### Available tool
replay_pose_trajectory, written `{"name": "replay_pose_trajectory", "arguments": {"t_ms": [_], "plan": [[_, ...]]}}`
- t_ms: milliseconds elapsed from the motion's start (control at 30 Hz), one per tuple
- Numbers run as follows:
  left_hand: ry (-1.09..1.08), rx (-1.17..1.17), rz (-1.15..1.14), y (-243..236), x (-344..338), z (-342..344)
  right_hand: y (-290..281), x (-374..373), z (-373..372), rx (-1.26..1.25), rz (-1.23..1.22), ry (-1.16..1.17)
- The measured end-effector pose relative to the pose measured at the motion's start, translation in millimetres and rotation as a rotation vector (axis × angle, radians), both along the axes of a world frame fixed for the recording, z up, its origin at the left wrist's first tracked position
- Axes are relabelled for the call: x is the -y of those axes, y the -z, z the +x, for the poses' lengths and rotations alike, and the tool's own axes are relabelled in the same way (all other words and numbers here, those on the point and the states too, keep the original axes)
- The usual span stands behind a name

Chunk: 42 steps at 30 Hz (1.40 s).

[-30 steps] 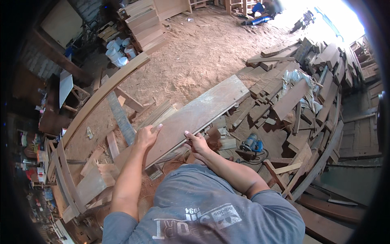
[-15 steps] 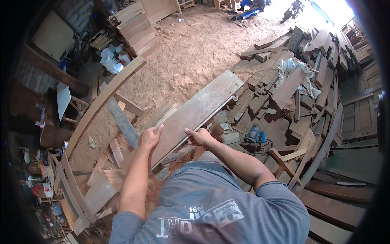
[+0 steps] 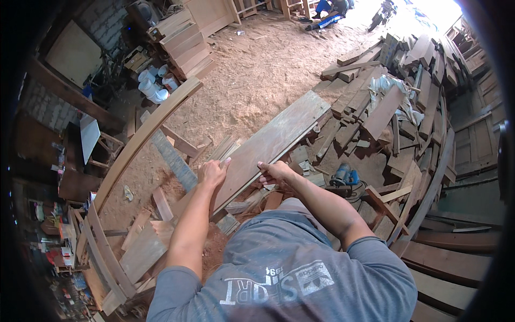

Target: The person measures and marks wooden planks using a square ruler and pencil, then cuts them with a handheld circular saw. The person repeats the process on multiple pieces, handling each plank individually and placing cut pieces aside.

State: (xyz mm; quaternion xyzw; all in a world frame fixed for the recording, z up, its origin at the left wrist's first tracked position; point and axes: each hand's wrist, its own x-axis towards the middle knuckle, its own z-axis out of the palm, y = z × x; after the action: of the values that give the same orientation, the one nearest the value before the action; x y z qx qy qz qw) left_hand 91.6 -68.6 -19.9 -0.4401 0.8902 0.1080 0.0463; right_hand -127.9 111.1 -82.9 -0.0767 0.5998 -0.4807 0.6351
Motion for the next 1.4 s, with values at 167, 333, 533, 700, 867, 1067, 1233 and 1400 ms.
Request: {"name": "replay_pose_trajectory", "arguments": {"t_ms": [167, 333, 533, 700, 867, 1067, 1233, 1400], "plan": [[-0.032, -0.032, -0.029, 6, -5, -3, -6, -1, -5, -0.016, 0.032, -0.013], [-0.036, 0.001, -0.015, 4, -8, -7, -18, -8, -9, -0.075, 0.028, -0.057], [-0.055, -0.121, -0.123, 23, -32, -58, -24, -28, -30, -0.123, 0.054, -0.277], [-0.144, -0.111, -0.047, 32, -43, -73, 61, -97, -70, -0.048, 0.053, -0.382], [-0.021, -0.199, -0.084, 23, -48, -78, 229, -191, -124, -0.51, 0.472, -0.178], [-0.085, -0.187, 0.039, 35, -43, -51, 361, -259, -156, -0.399, 0.808, -0.431], [-0.206, -0.122, 0.102, 27, -44, -32, 461, -259, -132, -0.537, 0.666, -0.03], [-0.223, -0.219, 0.241, 26, -23, -29, 581, -258, -145, -0.762, 0.718, 0.085]]}}
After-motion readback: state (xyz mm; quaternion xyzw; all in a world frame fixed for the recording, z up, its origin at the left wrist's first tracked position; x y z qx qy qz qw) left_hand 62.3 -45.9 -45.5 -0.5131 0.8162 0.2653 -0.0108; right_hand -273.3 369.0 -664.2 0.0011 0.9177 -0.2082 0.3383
